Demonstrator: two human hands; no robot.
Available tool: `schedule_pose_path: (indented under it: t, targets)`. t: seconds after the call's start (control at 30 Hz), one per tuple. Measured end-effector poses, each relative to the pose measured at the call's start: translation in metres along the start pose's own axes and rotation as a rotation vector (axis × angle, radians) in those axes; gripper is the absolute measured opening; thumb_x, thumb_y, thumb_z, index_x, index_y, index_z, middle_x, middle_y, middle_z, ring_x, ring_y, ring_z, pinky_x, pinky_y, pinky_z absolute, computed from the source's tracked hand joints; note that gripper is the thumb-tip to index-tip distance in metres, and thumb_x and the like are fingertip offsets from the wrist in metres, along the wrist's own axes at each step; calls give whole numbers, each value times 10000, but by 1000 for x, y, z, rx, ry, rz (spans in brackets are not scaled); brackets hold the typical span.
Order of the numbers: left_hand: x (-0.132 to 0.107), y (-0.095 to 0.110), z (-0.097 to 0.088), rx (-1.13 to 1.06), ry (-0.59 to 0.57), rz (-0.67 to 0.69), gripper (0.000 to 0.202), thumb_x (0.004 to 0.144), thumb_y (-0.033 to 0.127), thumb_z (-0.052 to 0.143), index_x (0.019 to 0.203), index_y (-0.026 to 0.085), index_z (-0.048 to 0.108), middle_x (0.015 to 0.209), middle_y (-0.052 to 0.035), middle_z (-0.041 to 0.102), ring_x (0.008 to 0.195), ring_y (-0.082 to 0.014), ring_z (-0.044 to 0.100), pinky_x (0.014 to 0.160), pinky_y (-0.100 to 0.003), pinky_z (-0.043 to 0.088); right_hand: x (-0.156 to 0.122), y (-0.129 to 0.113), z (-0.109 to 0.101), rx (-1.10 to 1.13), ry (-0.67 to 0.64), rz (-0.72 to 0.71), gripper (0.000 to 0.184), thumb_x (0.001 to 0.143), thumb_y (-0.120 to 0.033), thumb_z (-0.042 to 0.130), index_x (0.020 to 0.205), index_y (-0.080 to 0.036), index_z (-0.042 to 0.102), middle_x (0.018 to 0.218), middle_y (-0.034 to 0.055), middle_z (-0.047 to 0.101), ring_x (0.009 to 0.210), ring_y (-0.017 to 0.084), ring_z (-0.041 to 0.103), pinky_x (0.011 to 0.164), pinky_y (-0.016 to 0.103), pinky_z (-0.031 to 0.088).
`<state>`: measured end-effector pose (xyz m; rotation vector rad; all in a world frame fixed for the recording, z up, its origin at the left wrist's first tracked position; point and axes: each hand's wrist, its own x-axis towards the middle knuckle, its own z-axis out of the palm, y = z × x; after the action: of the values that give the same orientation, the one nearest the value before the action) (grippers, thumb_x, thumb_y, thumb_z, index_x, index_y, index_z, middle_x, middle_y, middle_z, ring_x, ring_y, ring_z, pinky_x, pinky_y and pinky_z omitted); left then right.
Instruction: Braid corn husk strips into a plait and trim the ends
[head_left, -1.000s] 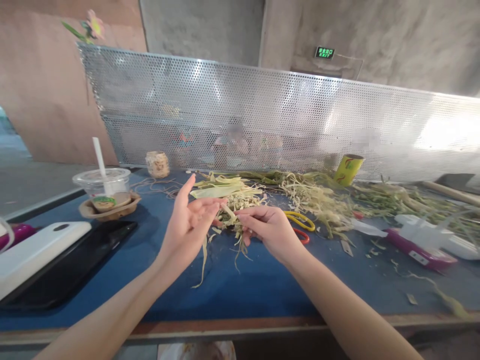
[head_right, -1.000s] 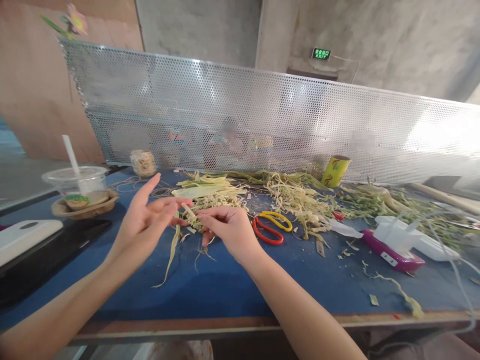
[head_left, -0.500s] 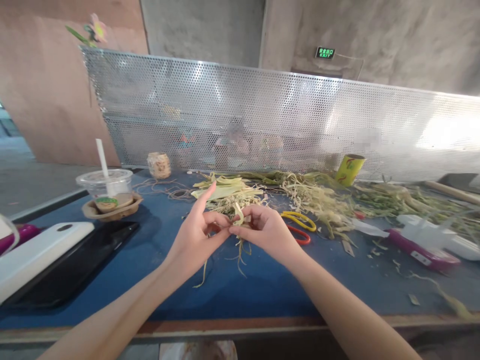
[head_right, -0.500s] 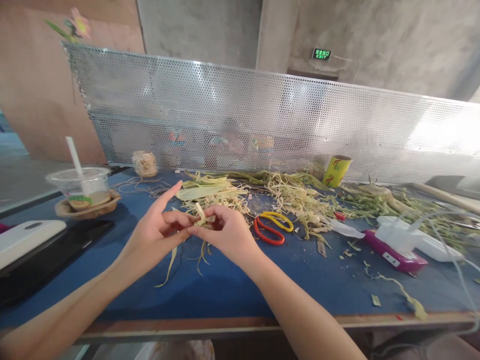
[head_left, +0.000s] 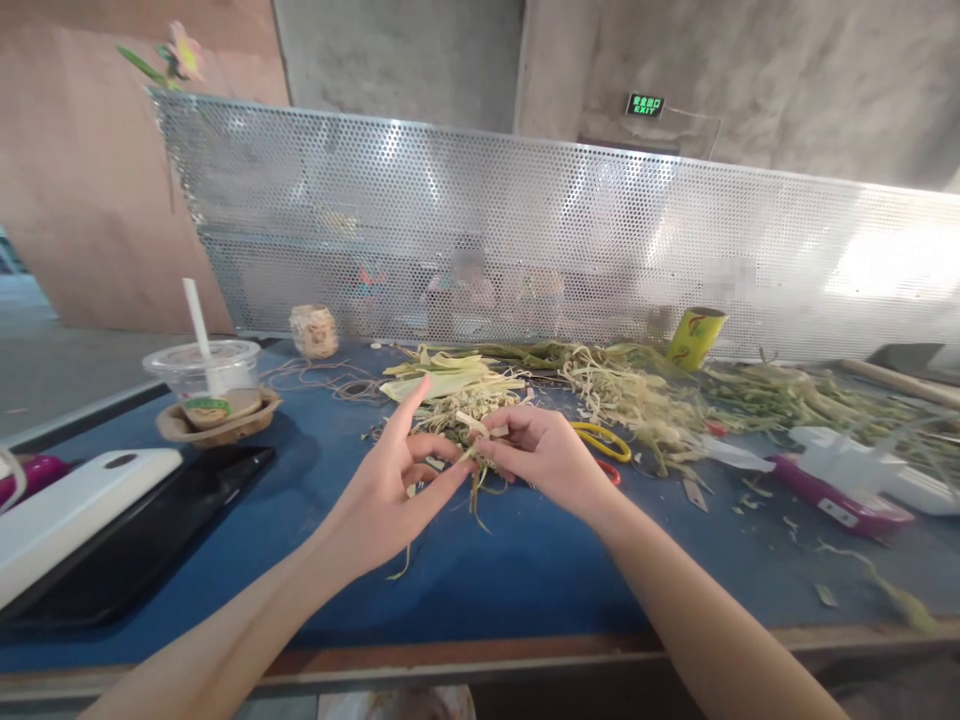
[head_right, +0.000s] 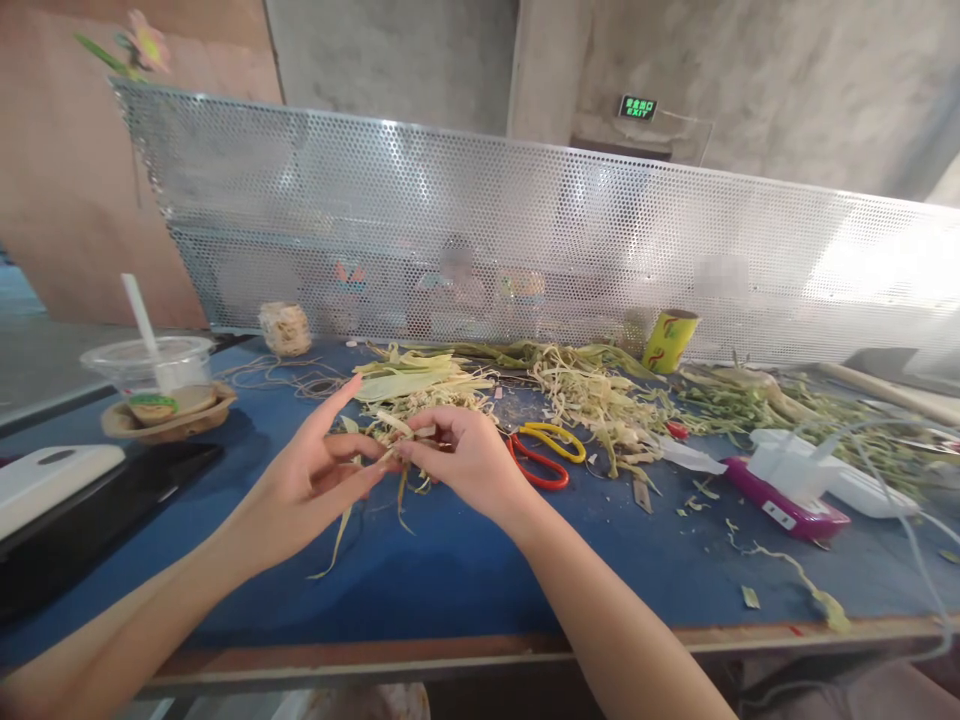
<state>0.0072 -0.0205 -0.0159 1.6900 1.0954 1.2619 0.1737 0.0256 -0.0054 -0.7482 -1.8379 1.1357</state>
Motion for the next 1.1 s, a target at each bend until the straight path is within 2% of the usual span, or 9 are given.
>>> schedule_pose_path:
  t: [0.07,0.17,0.3,0.47,0.63,0.77,0.9,0.97,1.1]
  targets:
    - [1,0,1,-30,20,-6,903,745,308,603,1400,236,-16,834,-14,584,725,-143,588,627,-275,495,0,-1,1,1,-35,-14,117,772,-270,553,772,-163,600,551,-41,499,442,56,426,434,194,355]
    - [3,-1,3,27,123,67,964,716,302,635,1400,235,-42,890,-36,573,753,-146,575,604,-257,490,-1,-1,3,30,-63,-19,141,816,-239,484,836,-168,604,585,-35,505,461,55,435,462,194,376]
    - [4,-3,5,51,161,147,961,725,284,631,1398,286,-56,1040,-80,583,677,-119,555,547,-242,480,-2,3,6,119,-57,-29,139,806,-194,490,945,-199,491,617,-56,519,478,58,461,470,181,375]
    - [2,-3,9,40,165,142,929,732,250,632,1407,293,-5,850,-28,657,653,-127,561,558,-235,475,-3,7,10,-60,50,-102,205,805,-190,487,979,-233,387,604,-70,556,485,73,454,482,183,354]
    - [4,2,10,-5,205,62,921,704,240,661,1405,286,65,663,32,626,552,-101,547,471,-180,425,-7,2,11,-267,87,-176,127,829,-180,445,941,-227,410,573,-75,552,506,81,492,539,192,371]
    - [4,7,8,-104,144,1,958,691,244,670,1405,269,32,595,66,572,398,-67,462,372,-172,383,-9,-1,7,-361,95,-201,129,822,-150,441,925,-228,442,566,-72,569,513,82,504,549,188,374]
    - [4,9,8,-179,114,-18,946,692,246,667,1404,274,46,568,78,543,343,-63,438,330,-176,364,-7,1,5,-270,148,-190,117,813,-168,452,912,-226,433,565,-66,574,535,87,536,568,196,401]
    - [4,10,9,-204,156,-22,931,681,247,675,1403,263,87,560,78,541,328,-61,428,313,-174,354,-4,3,5,-154,138,-150,117,814,-206,464,917,-228,412,578,-63,578,498,80,507,539,197,402]
    - [6,11,8,-280,252,20,967,635,241,711,1401,225,123,583,58,574,368,-75,450,306,-182,379,-1,8,6,-7,47,-58,288,744,-300,587,933,-217,387,657,-43,564,512,78,472,502,200,389]
